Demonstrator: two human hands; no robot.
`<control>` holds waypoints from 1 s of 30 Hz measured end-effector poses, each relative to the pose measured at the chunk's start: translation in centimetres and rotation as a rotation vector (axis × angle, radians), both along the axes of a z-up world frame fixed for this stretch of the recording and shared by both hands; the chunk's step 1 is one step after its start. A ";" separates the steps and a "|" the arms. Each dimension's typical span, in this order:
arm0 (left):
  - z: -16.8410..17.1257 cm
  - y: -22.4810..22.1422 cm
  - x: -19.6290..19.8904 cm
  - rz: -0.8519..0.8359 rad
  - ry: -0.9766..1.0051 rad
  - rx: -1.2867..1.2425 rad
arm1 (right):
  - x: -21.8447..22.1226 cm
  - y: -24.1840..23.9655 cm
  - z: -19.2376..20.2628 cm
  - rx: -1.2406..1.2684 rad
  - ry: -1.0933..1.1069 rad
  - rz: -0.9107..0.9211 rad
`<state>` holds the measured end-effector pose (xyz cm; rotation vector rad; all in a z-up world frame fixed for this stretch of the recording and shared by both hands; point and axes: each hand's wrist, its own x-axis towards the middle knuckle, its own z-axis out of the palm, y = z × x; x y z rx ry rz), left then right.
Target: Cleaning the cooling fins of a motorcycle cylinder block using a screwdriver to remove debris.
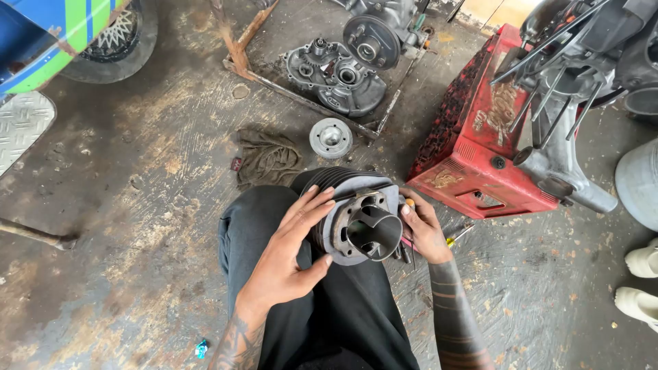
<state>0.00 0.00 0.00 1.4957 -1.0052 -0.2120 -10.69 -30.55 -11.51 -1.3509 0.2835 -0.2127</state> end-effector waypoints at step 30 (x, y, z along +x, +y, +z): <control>-5.8 1.0 -0.4 0.246 -0.428 -0.251 | -5.6 5.5 7.8 -0.819 -0.356 -0.115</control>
